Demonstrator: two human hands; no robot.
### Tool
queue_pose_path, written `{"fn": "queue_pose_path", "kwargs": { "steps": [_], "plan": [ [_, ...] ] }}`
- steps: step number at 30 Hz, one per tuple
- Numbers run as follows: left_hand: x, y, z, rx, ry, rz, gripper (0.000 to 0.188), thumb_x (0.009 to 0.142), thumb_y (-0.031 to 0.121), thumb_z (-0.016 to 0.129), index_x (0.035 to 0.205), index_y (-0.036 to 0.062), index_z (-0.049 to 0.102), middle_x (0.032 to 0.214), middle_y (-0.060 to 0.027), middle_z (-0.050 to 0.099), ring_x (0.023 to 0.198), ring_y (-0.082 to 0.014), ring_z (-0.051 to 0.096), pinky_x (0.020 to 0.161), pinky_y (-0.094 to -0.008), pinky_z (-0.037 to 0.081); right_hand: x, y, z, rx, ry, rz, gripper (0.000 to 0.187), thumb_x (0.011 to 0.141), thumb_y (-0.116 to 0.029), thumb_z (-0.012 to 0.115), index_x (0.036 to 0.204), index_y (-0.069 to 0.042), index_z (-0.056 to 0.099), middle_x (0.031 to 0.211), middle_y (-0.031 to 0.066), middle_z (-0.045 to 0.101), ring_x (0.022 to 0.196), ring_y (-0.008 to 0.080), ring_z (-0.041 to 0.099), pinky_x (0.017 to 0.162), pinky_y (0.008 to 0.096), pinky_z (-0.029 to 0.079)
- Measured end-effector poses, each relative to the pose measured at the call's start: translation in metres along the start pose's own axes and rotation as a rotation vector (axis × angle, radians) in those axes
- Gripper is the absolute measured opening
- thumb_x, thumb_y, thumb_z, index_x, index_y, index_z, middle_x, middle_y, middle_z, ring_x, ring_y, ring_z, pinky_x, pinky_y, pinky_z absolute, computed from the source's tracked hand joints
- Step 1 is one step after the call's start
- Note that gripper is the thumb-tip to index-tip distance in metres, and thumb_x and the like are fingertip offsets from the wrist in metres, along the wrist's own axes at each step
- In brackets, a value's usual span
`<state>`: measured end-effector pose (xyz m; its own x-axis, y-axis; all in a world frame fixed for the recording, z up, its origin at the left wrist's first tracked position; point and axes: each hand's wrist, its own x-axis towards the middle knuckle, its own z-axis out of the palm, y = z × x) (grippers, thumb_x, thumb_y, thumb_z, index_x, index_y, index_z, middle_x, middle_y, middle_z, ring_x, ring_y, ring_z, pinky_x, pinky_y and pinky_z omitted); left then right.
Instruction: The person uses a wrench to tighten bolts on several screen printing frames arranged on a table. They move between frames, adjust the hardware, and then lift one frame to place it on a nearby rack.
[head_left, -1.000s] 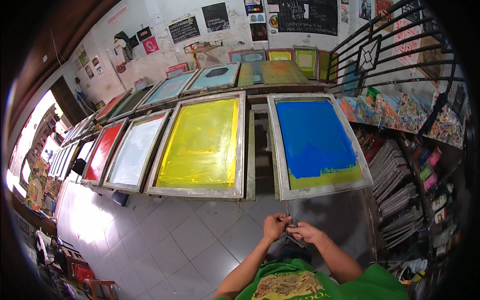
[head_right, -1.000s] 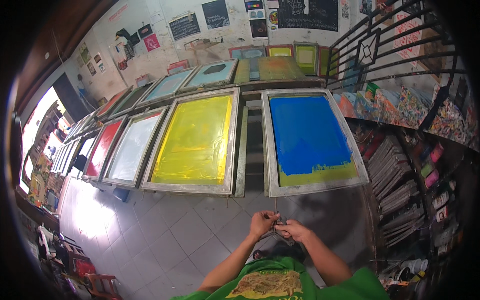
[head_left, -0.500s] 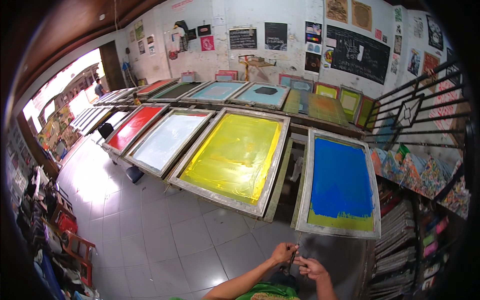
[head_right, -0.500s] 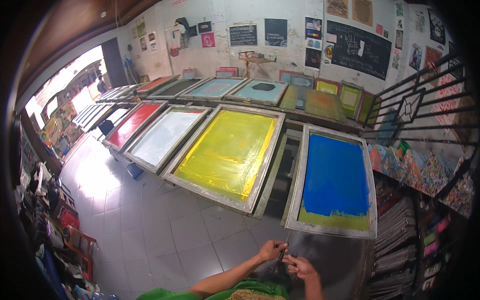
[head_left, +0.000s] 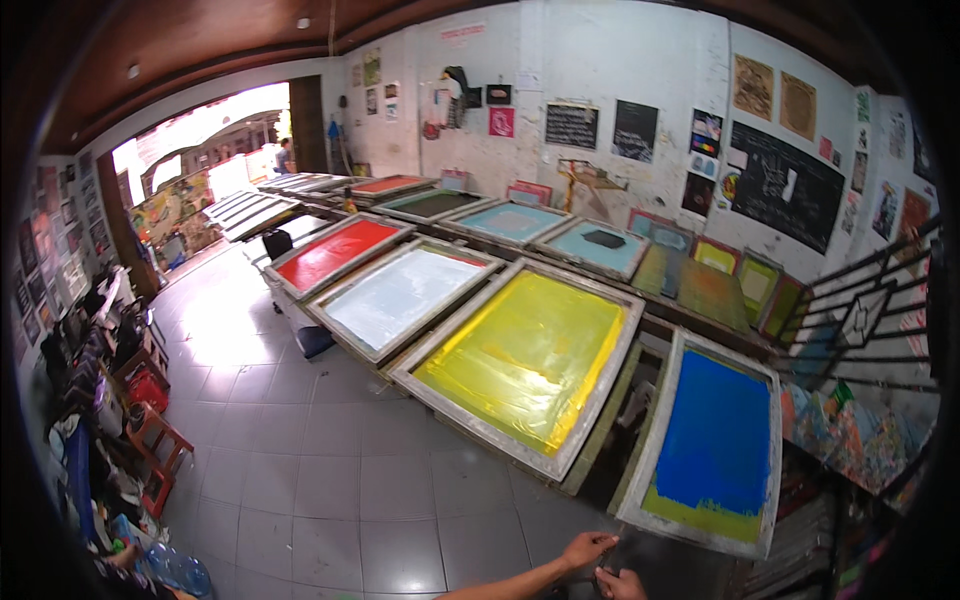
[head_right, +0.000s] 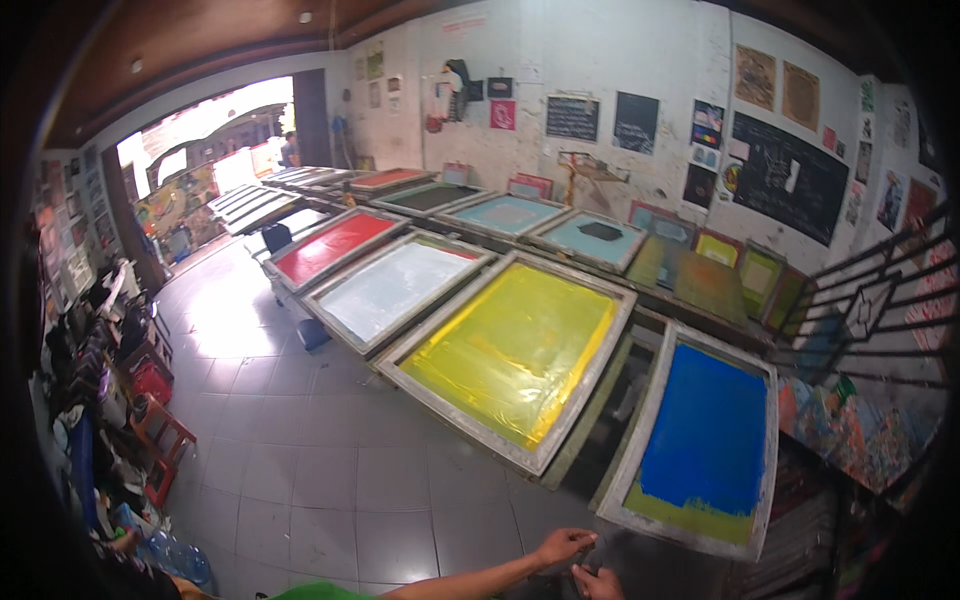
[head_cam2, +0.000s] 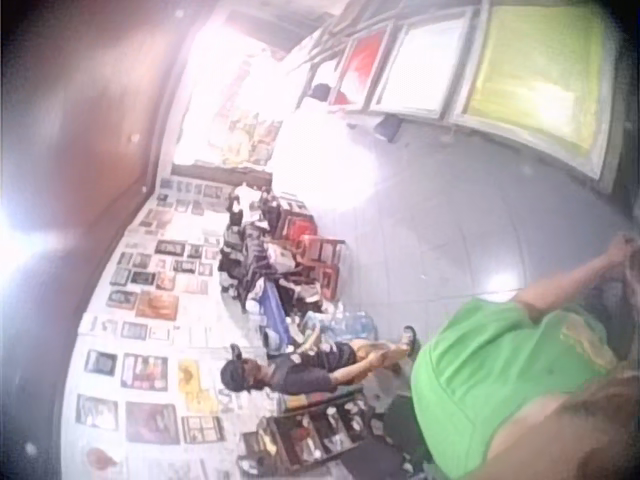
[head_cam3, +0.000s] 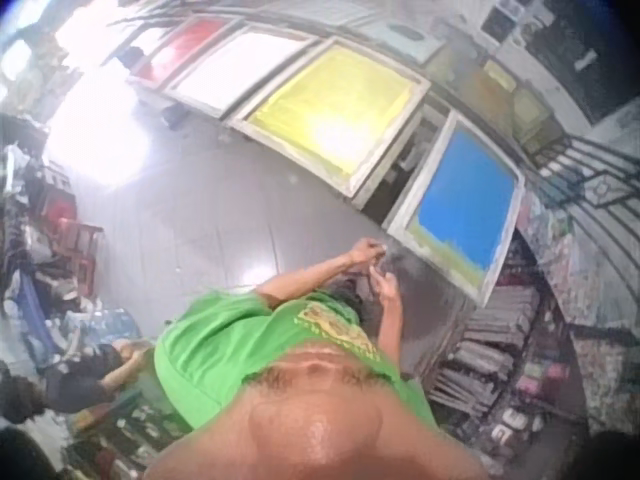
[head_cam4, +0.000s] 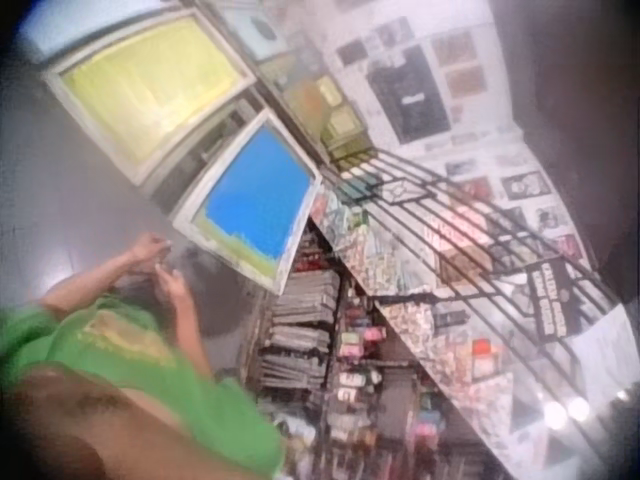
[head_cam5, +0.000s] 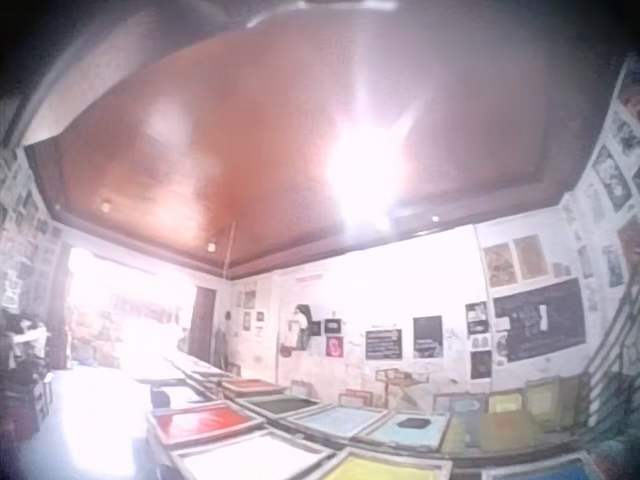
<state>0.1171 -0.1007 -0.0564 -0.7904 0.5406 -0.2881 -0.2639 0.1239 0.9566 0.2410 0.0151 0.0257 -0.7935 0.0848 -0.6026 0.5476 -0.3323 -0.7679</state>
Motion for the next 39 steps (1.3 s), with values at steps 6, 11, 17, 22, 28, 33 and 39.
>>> {"fn": "queue_pose_path", "kwargs": {
  "steps": [6,11,17,22,28,33,39],
  "plan": [
    [0.011,0.019,-0.002,0.157,0.014,-0.044,0.049,0.084,0.056,0.080,0.095,0.0082,0.082,0.092,-0.0105,0.078,0.087,-0.0211,0.074,0.082,-0.0364,0.056,0.000,-0.010,-0.006,-0.163,-0.052,0.057,0.018,0.097,-0.026,0.072,0.082,-0.017,0.069,0.064,-0.0093,0.051,0.049,0.0049,0.039,0.045,0.0255,0.027],
    [0.021,0.020,-0.006,0.291,0.076,-0.034,0.040,0.082,0.050,0.082,0.083,0.0102,0.081,0.081,-0.0093,0.076,0.079,-0.0275,0.073,0.076,-0.0404,0.056,0.004,-0.009,0.004,-0.058,-0.087,0.146,0.023,0.099,-0.029,0.070,0.081,-0.016,0.067,0.062,-0.0084,0.050,0.048,0.0061,0.039,0.045,0.0258,0.028],
    [0.003,0.050,-0.006,0.307,-0.018,-0.085,0.036,0.087,0.043,0.077,0.081,0.0076,0.079,0.079,-0.0120,0.074,0.078,-0.0289,0.072,0.072,-0.0440,0.054,0.002,-0.010,0.018,-0.161,0.001,0.109,0.025,0.100,-0.031,0.069,0.080,-0.016,0.067,0.062,-0.0081,0.049,0.048,0.0065,0.039,0.045,0.0260,0.028],
    [0.018,0.013,0.001,0.458,0.037,0.006,0.040,0.093,0.045,0.071,0.092,0.0051,0.076,0.083,-0.0129,0.074,0.073,-0.0358,0.072,0.067,-0.0460,0.055,0.004,-0.018,0.033,-0.218,0.013,0.125,0.026,0.100,-0.032,0.068,0.079,-0.016,0.066,0.061,-0.0079,0.049,0.047,0.0068,0.039,0.044,0.0263,0.028],
    [0.038,-0.020,0.029,0.541,0.324,0.188,0.050,0.084,0.053,0.069,0.077,0.0035,0.076,0.074,-0.0232,0.070,0.066,-0.0415,0.069,0.063,-0.0533,0.055,0.000,-0.024,0.037,-0.262,0.045,0.126,0.028,0.101,-0.033,0.068,0.078,-0.016,0.065,0.060,-0.0076,0.048,0.047,0.0072,0.039,0.044,0.0266,0.028],
    [0.035,-0.014,0.016,0.462,0.210,0.089,0.052,0.087,0.055,0.067,0.076,0.0052,0.075,0.073,-0.0229,0.068,0.066,-0.0407,0.068,0.063,-0.0525,0.052,-0.005,-0.026,0.036,-0.307,0.069,0.130,0.030,0.101,-0.034,0.067,0.077,-0.016,0.064,0.059,-0.0074,0.048,0.047,0.0075,0.039,0.043,0.0268,0.028],
    [0.017,0.044,-0.057,0.341,-0.320,-0.160,0.038,0.093,0.044,0.070,0.091,0.0073,0.078,0.084,-0.0134,0.075,0.074,-0.0339,0.071,0.073,-0.0458,0.057,-0.012,-0.014,0.029,-0.263,0.066,0.022,0.035,0.101,-0.037,0.067,0.074,-0.017,0.061,0.056,-0.0065,0.046,0.044,0.0085,0.038,0.042,0.0281,0.027]
  ]
}}
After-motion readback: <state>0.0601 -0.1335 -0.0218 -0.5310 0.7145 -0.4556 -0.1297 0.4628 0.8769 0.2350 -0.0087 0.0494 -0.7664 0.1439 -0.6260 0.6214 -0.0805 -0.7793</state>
